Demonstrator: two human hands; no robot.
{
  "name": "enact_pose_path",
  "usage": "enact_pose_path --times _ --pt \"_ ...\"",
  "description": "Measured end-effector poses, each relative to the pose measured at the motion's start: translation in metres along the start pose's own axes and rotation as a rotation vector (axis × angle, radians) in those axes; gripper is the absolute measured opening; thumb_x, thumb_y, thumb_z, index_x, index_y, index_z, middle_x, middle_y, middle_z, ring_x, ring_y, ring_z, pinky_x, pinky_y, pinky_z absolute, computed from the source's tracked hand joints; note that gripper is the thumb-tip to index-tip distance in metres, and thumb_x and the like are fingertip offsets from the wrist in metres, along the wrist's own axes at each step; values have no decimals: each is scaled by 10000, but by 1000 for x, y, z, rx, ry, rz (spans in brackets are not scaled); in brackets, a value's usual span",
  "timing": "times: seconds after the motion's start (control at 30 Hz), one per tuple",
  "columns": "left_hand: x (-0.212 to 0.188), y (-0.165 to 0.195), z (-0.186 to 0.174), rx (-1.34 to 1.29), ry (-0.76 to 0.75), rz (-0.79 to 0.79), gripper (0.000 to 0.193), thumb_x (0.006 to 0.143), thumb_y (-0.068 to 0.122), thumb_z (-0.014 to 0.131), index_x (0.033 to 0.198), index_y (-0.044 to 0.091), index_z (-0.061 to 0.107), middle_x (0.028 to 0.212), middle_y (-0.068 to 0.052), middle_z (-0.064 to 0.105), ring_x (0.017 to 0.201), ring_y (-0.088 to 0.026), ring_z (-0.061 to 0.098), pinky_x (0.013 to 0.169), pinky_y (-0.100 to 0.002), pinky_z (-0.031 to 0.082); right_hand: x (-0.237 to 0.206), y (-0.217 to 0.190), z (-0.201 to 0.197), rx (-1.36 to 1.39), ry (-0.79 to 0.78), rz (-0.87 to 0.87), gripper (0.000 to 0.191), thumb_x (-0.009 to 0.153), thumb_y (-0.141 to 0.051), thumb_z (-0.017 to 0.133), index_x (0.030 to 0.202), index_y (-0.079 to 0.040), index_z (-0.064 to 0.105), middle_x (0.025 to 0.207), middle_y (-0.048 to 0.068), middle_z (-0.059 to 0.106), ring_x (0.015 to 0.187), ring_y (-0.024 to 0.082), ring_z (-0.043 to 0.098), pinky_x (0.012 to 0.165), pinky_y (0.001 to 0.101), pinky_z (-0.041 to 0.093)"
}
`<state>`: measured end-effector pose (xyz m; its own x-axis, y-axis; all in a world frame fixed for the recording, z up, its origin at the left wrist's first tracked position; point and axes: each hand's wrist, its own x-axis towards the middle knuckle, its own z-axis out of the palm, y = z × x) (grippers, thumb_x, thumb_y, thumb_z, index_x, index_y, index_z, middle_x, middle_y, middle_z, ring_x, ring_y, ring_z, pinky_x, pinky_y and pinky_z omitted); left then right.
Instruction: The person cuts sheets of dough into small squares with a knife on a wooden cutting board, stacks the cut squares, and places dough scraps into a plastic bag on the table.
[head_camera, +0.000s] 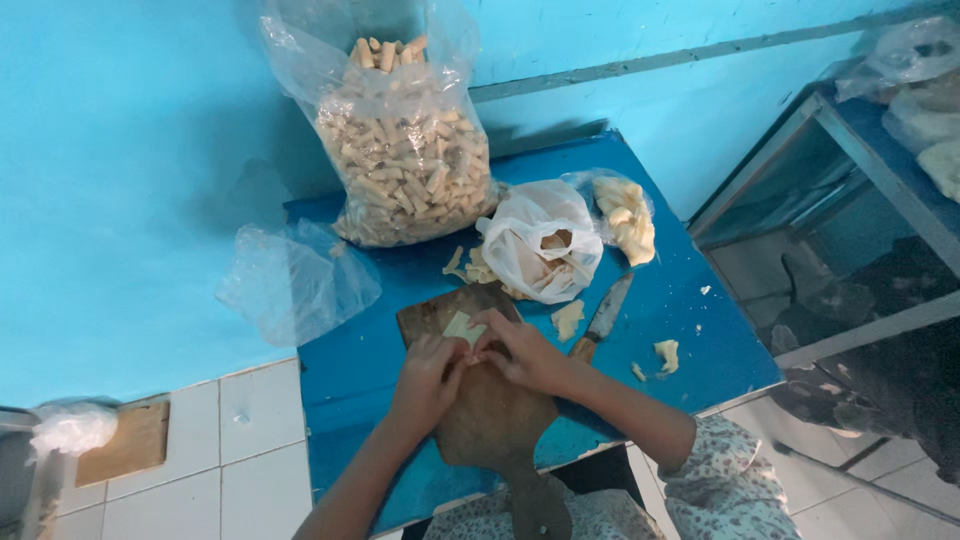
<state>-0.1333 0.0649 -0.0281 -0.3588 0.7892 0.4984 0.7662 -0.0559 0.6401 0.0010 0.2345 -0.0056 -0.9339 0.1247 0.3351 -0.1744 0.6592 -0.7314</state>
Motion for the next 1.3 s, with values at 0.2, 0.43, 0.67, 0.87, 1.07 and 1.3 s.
enact_pose_path --times 0.2,0.43,0.67,0.87,1.07,1.3 --pt "6 -1 4 100 -1 -45 105 804 38 750 898 53 707 937 -132 619 928 -345 583 772 -450 483 0 5 6 -52 -22 68 491 898 19 649 1350 -62 475 990 109 719 968 303 753 814 406 583" --pt "6 3 -5 138 -10 34 98 807 87 781 886 75 723 929 -78 610 920 -312 568 780 -454 462 -3 7 -2 -262 -43 -142 542 869 -47 731 1357 -89 498 1005 95 746 1052 318 679 874 471 535" --pt "9 6 -8 176 -28 28 198 743 157 815 899 107 703 974 -68 611 991 -314 562 813 -467 422 12 3 -8 -83 -35 -1 565 850 5 703 1356 -65 462 939 129 748 972 368 721 803 463 557" --pt "6 2 -5 208 -70 -38 279 707 193 826 934 100 693 1005 -87 595 996 -327 554 806 -475 399 20 4 -5 -4 -57 84 595 832 32 701 1357 -65 438 890 137 740 867 345 751 719 426 561" --pt "2 -2 2 313 -49 -32 295 787 232 824 1011 111 674 1039 -82 574 1011 -320 548 813 -470 394 21 -4 -7 27 -57 150 609 841 31 716 1365 -69 423 890 144 748 833 342 756 682 422 562" --pt "4 3 -1 255 -135 -171 381 644 209 835 984 125 684 1016 -83 581 1031 -326 554 812 -487 376 21 -5 -4 30 -16 143 581 828 39 697 1337 -69 438 905 150 758 895 357 766 725 431 579"
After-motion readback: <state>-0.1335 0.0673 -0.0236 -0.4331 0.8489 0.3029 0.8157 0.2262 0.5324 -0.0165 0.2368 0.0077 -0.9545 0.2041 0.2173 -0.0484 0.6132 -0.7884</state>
